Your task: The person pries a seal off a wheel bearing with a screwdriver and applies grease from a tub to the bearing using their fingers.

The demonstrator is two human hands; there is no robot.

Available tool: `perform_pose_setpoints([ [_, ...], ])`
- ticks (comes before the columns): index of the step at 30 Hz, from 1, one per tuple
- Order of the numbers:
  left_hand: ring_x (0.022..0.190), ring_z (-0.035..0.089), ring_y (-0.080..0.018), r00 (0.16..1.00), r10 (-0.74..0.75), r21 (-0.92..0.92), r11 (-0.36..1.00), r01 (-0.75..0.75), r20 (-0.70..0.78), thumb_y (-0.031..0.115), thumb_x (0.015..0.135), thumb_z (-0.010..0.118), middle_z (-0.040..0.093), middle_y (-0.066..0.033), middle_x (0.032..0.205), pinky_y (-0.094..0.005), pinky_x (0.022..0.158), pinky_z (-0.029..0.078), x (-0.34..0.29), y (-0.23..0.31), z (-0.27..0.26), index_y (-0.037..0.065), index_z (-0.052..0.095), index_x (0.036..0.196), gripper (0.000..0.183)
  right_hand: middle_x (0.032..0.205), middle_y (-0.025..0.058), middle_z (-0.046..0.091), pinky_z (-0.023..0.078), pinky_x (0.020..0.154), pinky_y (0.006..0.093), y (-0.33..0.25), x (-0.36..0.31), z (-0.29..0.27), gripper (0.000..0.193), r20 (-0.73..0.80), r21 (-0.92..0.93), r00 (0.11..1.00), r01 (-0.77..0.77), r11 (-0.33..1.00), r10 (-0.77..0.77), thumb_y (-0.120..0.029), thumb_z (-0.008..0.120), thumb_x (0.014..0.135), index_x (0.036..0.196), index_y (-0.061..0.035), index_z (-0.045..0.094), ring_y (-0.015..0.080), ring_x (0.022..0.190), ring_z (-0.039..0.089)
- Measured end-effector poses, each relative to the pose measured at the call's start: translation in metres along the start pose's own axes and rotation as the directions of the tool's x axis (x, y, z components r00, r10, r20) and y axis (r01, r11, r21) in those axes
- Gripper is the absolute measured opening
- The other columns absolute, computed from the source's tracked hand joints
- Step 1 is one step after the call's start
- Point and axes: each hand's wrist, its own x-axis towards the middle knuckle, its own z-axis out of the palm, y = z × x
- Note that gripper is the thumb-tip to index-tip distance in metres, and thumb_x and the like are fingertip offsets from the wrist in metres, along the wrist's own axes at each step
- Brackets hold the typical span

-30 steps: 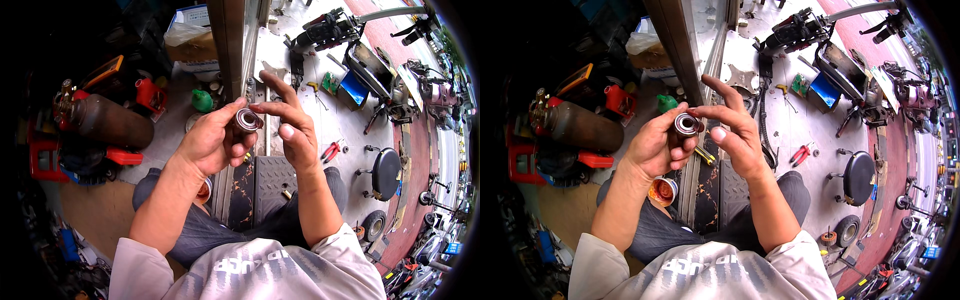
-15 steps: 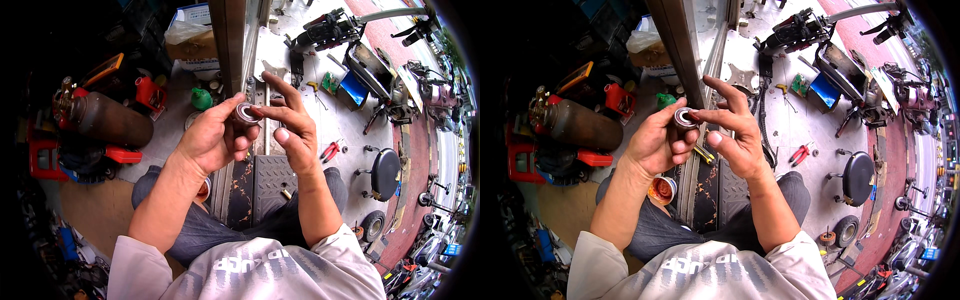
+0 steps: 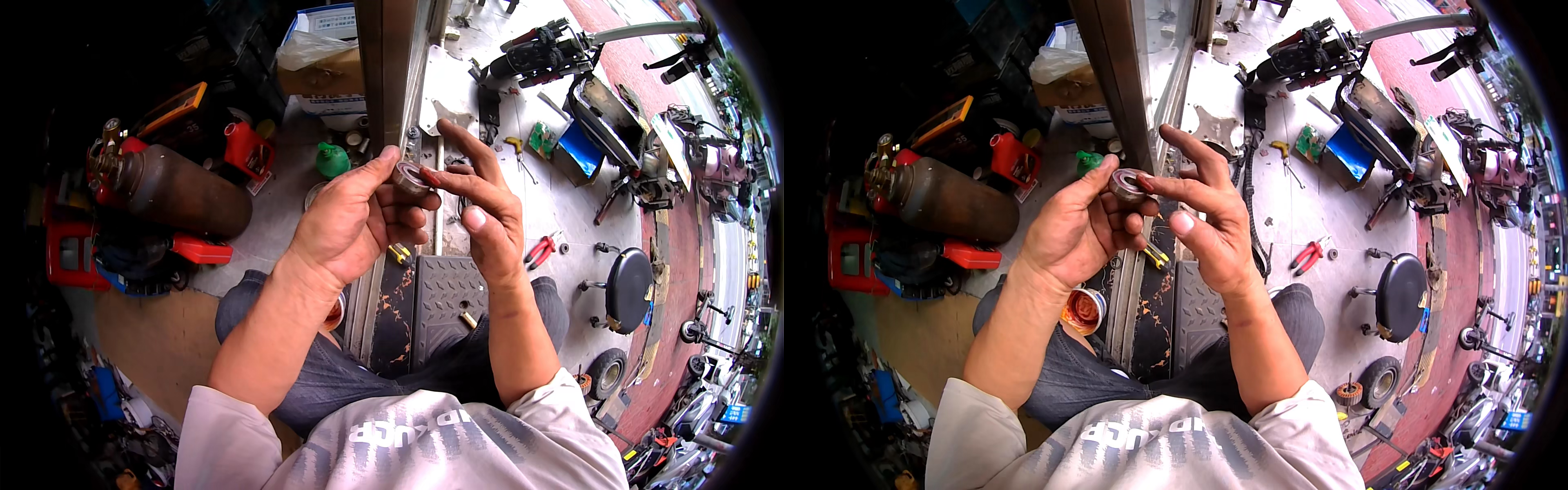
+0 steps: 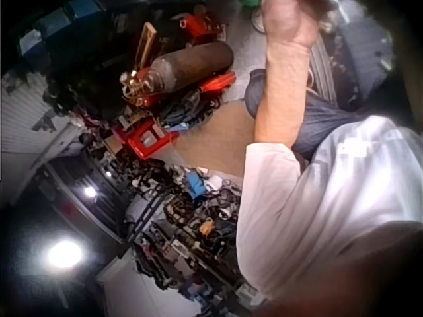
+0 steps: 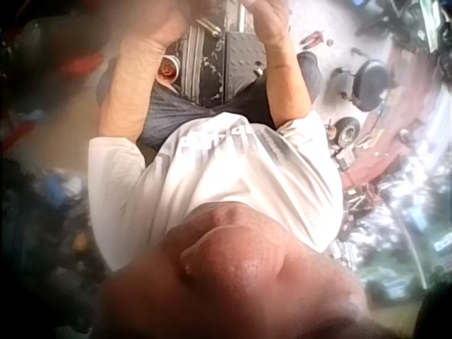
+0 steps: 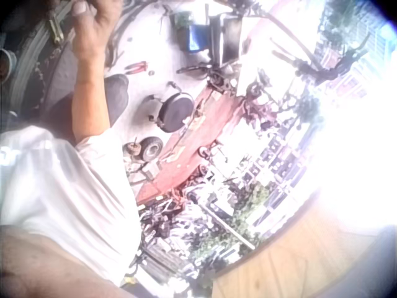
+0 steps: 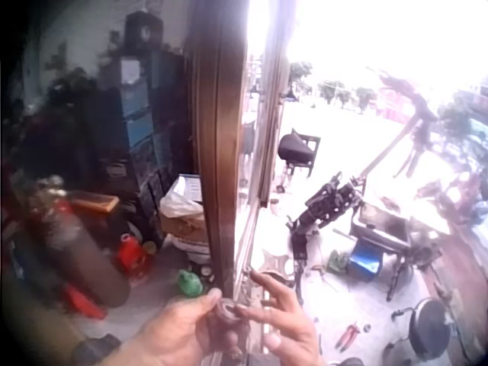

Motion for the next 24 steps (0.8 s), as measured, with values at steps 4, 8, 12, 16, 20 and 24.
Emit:
perform_pose_setpoints([
  [4,0.082,0.074,-0.017,0.999,0.045,0.025,0.999,-0.045,-0.014,0.044,0.113,0.053,0.078,-0.0122,0.099,-0.0401,0.079,0.063,-0.001,0.0,-0.004,0.007,0.072,0.116,0.041,0.163,0.0215,0.048,0.034,0.118,0.0494,-0.003,0.0,-0.004,0.058,0.044,-0.166,0.997,0.063,0.984,-0.057,-0.054,0.063,0.089,0.126,-0.0133,0.082,0.0344,0.149,0.046],
  [8,0.084,0.074,-0.018,0.99,0.139,0.035,0.99,-0.139,-0.017,0.04,0.113,0.055,0.078,-0.0137,0.103,-0.0401,0.08,0.063,0.004,-0.002,-0.008,0.006,0.07,0.118,0.037,0.164,0.0228,0.047,0.033,0.119,0.0507,-0.007,0.001,-0.004,0.063,0.043,0.081,0.997,0.063,0.995,-0.067,-0.054,0.059,0.092,0.124,-0.0053,0.081,0.0344,0.152,0.042],
  [12,0.087,0.074,-0.0189,0.983,0.183,0.011,0.983,-0.184,0.031,0.036,0.113,0.056,0.077,-0.0149,0.107,-0.0405,0.082,0.064,0.005,-0.001,-0.004,0.005,0.069,0.123,0.035,0.168,0.0235,0.04,0.028,0.123,0.0508,-0.005,0.001,0.012,0.077,-0.007,0.433,0.999,-0.033,0.901,0.039,-0.056,0.052,0.095,0.141,0.0035,0.067,0.0344,0.156,0.037],
  [16,0.087,0.075,-0.0192,0.979,0.196,-0.053,0.98,-0.194,0.053,0.029,0.113,0.056,0.077,-0.0134,0.107,-0.0407,0.081,0.065,0.004,-0.002,0.002,0.005,0.068,0.121,0.028,0.172,0.02,0.035,0.028,0.125,0.0481,0.002,-0.002,0.025,0.086,-0.003,0.567,0.99,-0.113,0.816,0.14,-0.058,0.049,0.095,0.157,0.0014,0.052,0.0314,0.156,0.037],
  [20,0.09,0.077,-0.0208,0.979,0.194,-0.142,0.972,-0.185,0.055,0.024,0.113,0.058,0.077,-0.0117,0.108,-0.0419,0.084,0.066,0.005,-0.002,-0.001,0.005,0.067,0.119,0.022,0.172,0.0191,0.037,0.024,0.128,0.0462,0.002,-0.005,0.032,0.092,-0.005,0.519,0.986,-0.138,0.843,0.165,-0.062,0.049,0.094,0.158,0.0045,0.049,0.0309,0.158,0.035],
  [24,0.099,0.076,-0.022,0.974,0.209,-0.177,0.966,-0.191,0.089,0.026,0.111,0.06,0.077,-0.0111,0.111,-0.0428,0.092,0.066,0.006,-0.003,-0.008,0.004,0.069,0.128,0.028,0.171,0.0202,0.037,0.025,0.127,0.0457,0.002,-0.005,0.033,0.092,-0.011,0.459,0.989,-0.127,0.88,0.148,-0.062,0.051,0.094,0.159,0.0033,0.049,0.0315,0.159,0.033],
])
